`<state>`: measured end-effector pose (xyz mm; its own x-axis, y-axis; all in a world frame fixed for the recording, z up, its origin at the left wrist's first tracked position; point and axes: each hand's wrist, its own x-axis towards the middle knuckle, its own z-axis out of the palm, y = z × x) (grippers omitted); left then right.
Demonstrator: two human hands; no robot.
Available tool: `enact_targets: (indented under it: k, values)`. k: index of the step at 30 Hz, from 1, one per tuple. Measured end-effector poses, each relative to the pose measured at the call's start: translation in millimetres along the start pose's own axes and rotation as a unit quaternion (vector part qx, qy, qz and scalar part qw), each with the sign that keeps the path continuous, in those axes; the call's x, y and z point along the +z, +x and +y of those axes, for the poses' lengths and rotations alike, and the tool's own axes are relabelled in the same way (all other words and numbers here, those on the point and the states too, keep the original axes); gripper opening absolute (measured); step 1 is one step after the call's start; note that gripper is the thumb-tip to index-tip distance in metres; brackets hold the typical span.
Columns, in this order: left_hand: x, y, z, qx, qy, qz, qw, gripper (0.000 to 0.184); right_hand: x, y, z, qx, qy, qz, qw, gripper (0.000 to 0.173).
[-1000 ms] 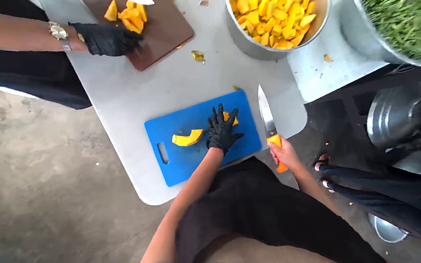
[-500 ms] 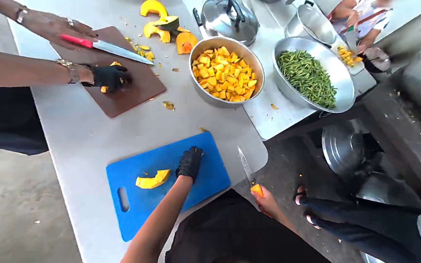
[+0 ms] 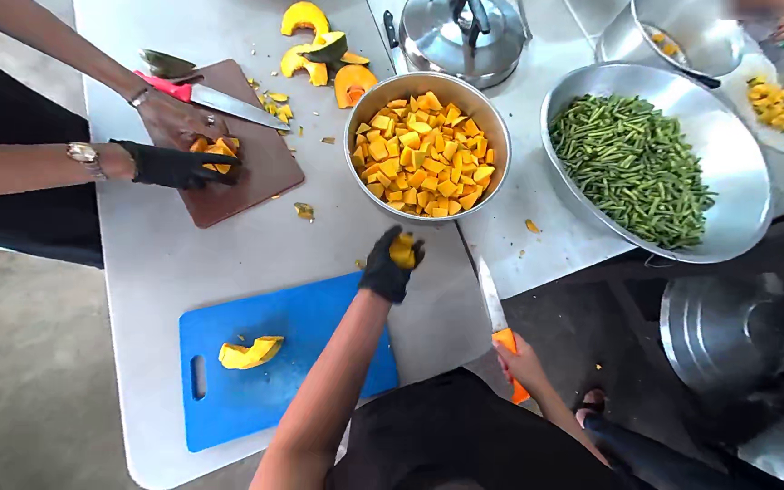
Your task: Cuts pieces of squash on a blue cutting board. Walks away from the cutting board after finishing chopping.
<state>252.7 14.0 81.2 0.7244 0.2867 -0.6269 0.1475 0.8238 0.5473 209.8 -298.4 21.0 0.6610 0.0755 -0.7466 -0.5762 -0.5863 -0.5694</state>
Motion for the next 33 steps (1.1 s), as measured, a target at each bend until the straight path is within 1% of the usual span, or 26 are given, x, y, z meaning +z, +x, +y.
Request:
enact_targets:
  k: [1, 2, 3, 4, 5, 6, 7, 8, 9, 11, 12, 13, 14, 15, 17, 20, 22, 25, 27, 29, 31, 33]
  values:
    - [24.0, 10.1, 13.4, 0.018, 0.015, 0.002, 1.000, 0.043, -8.7, 4.7, -2.1, 0.000, 0.003, 0.004, 1.000, 0.036]
    - [42.4, 19.9, 27.8, 0.025, 0.049, -0.006, 0.998, 0.061, -17.2, 8.2, -3.8, 0.000, 0.007, 0.006, 1.000, 0.036]
    - [53.6, 30.9, 40.5, 0.030, 0.098, -0.024, 0.994, 0.074, -25.7, 11.5, -4.4, 0.002, 0.009, 0.009, 1.000, 0.035]
    - [57.5, 44.8, 49.2, 0.045, 0.160, -0.027, 0.986, 0.077, -33.7, 14.9, -3.7, 0.005, 0.011, 0.012, 1.000, 0.035]
    - [55.4, 60.6, 54.3, 0.077, 0.237, -0.009, 0.968, 0.072, -40.6, 19.1, -1.7, 0.008, 0.014, 0.015, 1.000, 0.035]
    - [50.4, 75.4, 57.9, 0.127, 0.317, 0.020, 0.940, 0.061, -46.1, 23.5, 1.4, 0.011, 0.020, 0.017, 1.000, 0.036]
    - [42.5, 91.2, 60.6, 0.181, 0.399, 0.047, 0.898, 0.049, -50.0, 27.8, 5.1, 0.018, 0.026, 0.019, 0.999, 0.035]
    - [35.0, 106.8, 62.7, 0.227, 0.485, 0.074, 0.841, 0.040, -52.9, 31.8, 9.4, 0.029, 0.033, 0.019, 0.999, 0.035]
    - [33.0, 116.9, 65.1, 0.244, 0.575, 0.093, 0.775, 0.035, -54.4, 34.5, 12.9, 0.041, 0.040, 0.019, 0.998, 0.036]
    - [37.2, 134.4, 65.7, 0.236, 0.729, 0.090, 0.636, 0.030, -54.4, 38.4, 18.4, 0.058, 0.048, 0.016, 0.997, 0.034]
    - [41.4, 142.1, 64.2, 0.215, 0.781, 0.083, 0.581, 0.029, -53.7, 40.4, 20.4, 0.062, 0.049, 0.013, 0.997, 0.034]
    - [45.5, 148.7, 62.4, 0.193, 0.811, 0.080, 0.546, 0.028, -52.7, 42.1, 21.7, 0.065, 0.047, 0.010, 0.997, 0.034]
    - [48.5, 154.3, 60.3, 0.178, 0.826, 0.083, 0.529, 0.028, -52.2, 43.9, 22.4, 0.068, 0.043, 0.006, 0.997, 0.036]
    - [49.6, 159.6, 58.3, 0.178, 0.829, 0.088, 0.523, 0.027, -51.8, 45.9, 23.0, 0.070, 0.036, 0.004, 0.997, 0.037]
    - [49.1, 168.1, 56.1, 0.193, 0.824, 0.084, 0.527, 0.026, -51.4, 49.5, 22.1, 0.074, 0.029, -0.001, 0.997, 0.037]
    - [48.8, 172.0, 54.6, 0.218, 0.824, 0.075, 0.518, 0.027, -52.1, 54.9, 20.5, 0.075, 0.035, -0.005, 0.997, 0.038]
    - [47.8, 172.7, 57.1, 0.209, 0.830, 0.071, 0.512, 0.036, -52.9, 58.1, 16.7, 0.075, 0.035, -0.006, 0.997, 0.037]
    - [45.8, 171.6, 62.5, 0.212, 0.836, 0.036, 0.505, 0.045, -54.2, 63.0, 11.0, 0.078, 0.033, -0.010, 0.996, 0.036]
    - [48.7, 170.2, 65.3, 0.195, 0.851, 0.022, 0.486, 0.060, -54.7, 66.6, 9.3, 0.081, 0.033, -0.011, 0.996, 0.037]
    - [48.3, 173.2, 65.0, 0.182, 0.863, 0.019, 0.471, 0.060, -56.1, 68.8, 6.1, 0.086, 0.029, -0.015, 0.996, 0.038]
    - [49.6, 173.0, 65.5, 0.190, 0.853, 0.030, 0.485, 0.055, -56.9, 70.1, 5.1, 0.089, 0.032, -0.012, 0.995, 0.038]
    - [53.9, 162.7, 67.5, 0.202, 0.835, 0.018, 0.512, 0.056, -58.5, 69.3, 7.5, 0.088, 0.037, -0.008, 0.995, 0.035]
